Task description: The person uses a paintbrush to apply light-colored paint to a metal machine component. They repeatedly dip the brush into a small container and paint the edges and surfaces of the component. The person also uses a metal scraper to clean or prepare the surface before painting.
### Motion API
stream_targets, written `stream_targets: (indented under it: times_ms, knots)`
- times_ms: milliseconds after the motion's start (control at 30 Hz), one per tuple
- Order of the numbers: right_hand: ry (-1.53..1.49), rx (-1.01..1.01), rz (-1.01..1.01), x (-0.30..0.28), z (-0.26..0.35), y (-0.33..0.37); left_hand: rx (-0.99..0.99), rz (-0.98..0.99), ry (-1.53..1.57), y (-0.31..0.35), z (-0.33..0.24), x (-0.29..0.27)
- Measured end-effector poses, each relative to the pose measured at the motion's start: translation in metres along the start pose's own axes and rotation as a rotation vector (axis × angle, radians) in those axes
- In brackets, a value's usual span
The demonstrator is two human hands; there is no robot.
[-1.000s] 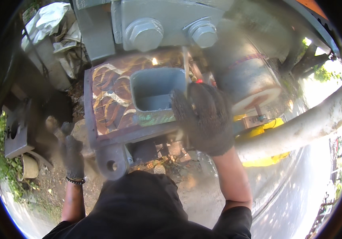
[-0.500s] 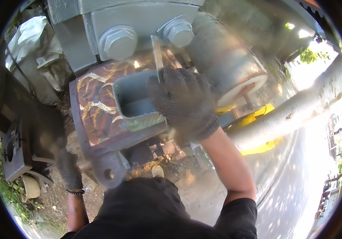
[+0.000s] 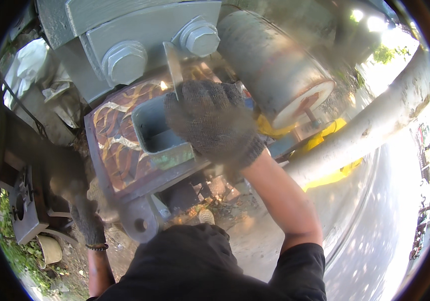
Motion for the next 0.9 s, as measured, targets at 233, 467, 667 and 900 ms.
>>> stream_targets:
  times_ms: [233, 467, 667, 900]
  knots:
    - [-0.030, 0.058, 0.009, 0.002, 0.002, 0.002, 0.056, 0.029, -0.013, -0.003, 0.000, 0.003]
    - [-0.060, 0.060, 0.151, 0.006, -0.004, 0.020, -0.016, 0.076, 0.132, -0.001, 0.006, 0.005]
    - [-0.174, 0.072, 0.174, -0.007, 0.016, 0.045, 0.062, 0.133, 0.014, -0.001, 0.001, 0.010]
    - [-0.347, 0.217, -0.035, -0.025, 0.031, 0.072, -0.076, 0.013, 0.171, 0.011, -0.016, 0.026]
Point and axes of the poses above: each hand's wrist, its own y-axis away from the middle knuckle, its own x-axis out of the palm, z = x × y, the point moved 6 cm from there along -y, towards the middle knuckle, and after that the axes turned 1 degree about -z, right-handed, at the moved point
